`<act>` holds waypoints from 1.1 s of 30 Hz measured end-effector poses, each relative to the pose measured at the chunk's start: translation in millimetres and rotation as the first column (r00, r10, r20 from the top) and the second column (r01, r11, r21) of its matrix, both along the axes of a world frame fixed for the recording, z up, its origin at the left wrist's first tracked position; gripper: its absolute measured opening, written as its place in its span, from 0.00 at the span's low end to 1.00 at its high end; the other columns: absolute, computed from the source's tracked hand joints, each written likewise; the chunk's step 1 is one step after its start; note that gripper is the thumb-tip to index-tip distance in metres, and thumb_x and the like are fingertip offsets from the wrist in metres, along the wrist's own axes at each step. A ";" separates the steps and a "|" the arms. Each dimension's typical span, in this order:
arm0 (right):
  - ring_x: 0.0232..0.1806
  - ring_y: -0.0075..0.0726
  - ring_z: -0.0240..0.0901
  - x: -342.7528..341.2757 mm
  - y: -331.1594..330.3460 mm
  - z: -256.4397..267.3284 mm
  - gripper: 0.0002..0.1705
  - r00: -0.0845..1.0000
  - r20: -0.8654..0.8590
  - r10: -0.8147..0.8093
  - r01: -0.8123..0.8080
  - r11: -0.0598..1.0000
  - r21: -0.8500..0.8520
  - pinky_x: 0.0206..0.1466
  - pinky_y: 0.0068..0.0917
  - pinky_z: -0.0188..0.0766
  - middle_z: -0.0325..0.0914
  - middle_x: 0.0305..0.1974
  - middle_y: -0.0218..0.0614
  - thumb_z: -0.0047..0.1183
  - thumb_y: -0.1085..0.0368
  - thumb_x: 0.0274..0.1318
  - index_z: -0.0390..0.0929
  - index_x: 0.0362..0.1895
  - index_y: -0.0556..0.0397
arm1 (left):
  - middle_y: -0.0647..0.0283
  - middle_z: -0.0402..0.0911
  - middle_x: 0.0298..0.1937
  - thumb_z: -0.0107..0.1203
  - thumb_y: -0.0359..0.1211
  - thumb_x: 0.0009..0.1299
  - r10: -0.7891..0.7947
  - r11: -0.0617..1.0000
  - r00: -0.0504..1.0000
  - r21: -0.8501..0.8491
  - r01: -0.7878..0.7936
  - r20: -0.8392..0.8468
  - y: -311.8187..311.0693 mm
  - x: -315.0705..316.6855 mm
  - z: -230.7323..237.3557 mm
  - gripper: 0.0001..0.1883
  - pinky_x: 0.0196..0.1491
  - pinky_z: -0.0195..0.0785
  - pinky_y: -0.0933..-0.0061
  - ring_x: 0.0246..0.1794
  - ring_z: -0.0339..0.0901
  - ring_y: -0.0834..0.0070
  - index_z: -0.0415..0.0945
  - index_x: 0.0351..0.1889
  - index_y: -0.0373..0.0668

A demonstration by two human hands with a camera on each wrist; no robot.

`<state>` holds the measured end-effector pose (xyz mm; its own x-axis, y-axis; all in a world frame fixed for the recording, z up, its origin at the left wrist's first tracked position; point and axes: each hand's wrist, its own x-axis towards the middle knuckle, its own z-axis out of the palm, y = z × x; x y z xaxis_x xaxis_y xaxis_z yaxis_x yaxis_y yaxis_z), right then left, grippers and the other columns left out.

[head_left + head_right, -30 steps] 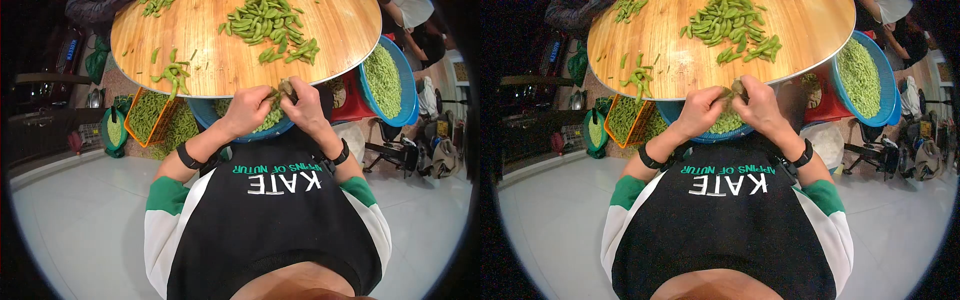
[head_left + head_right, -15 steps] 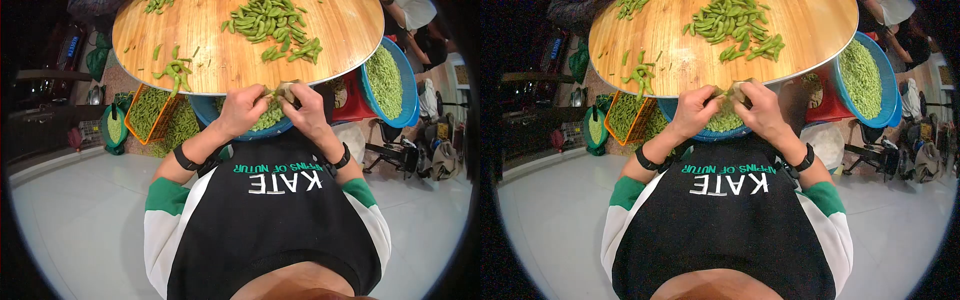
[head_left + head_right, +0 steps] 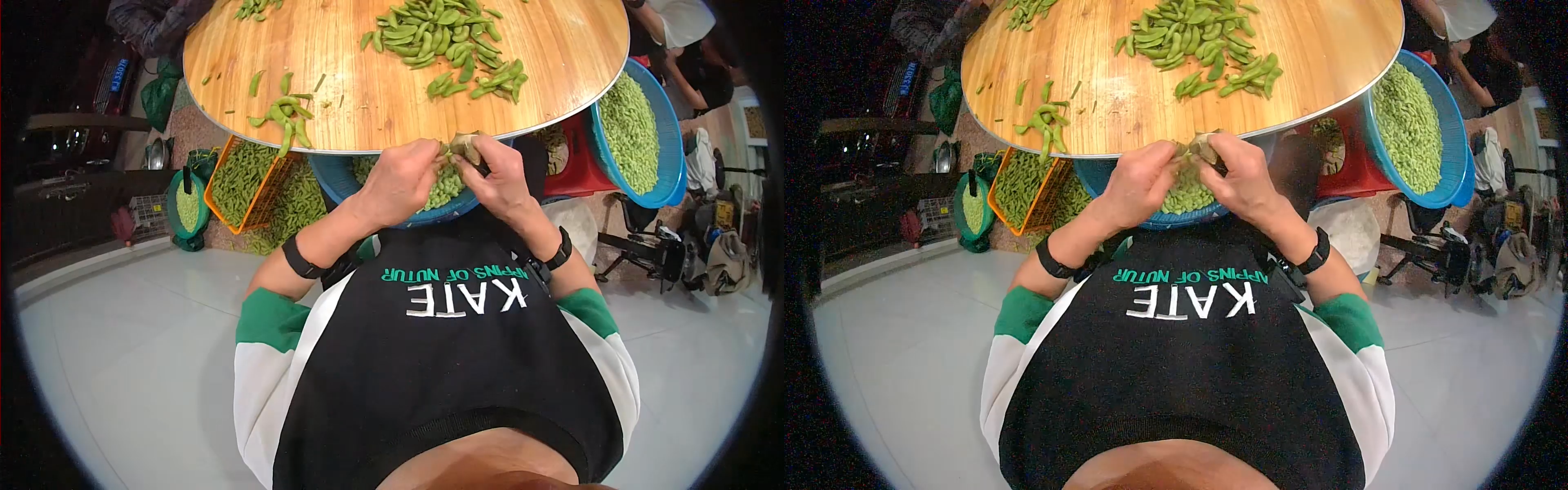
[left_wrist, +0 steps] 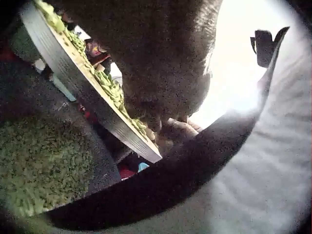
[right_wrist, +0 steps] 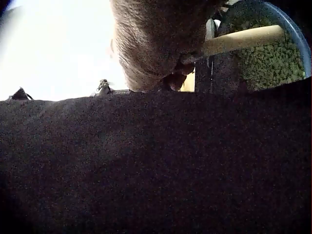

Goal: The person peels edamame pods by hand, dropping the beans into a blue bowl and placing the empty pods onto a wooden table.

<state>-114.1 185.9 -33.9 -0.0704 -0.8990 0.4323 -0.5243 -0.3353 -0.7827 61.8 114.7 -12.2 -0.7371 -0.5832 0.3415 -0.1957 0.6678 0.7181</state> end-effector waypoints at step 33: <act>0.24 0.53 0.71 4.5 -0.5 -6.3 0.15 0.962 -0.251 -0.106 0.079 0.990 -0.113 0.26 0.39 0.70 0.69 0.26 0.46 0.59 0.73 0.39 0.70 0.35 0.58 | 0.50 0.69 0.20 0.47 0.27 0.64 0.165 0.873 0.978 0.443 -0.205 0.129 3.3 -16.2 -6.0 0.07 0.26 0.63 0.68 0.20 0.70 0.76 0.73 0.33 0.32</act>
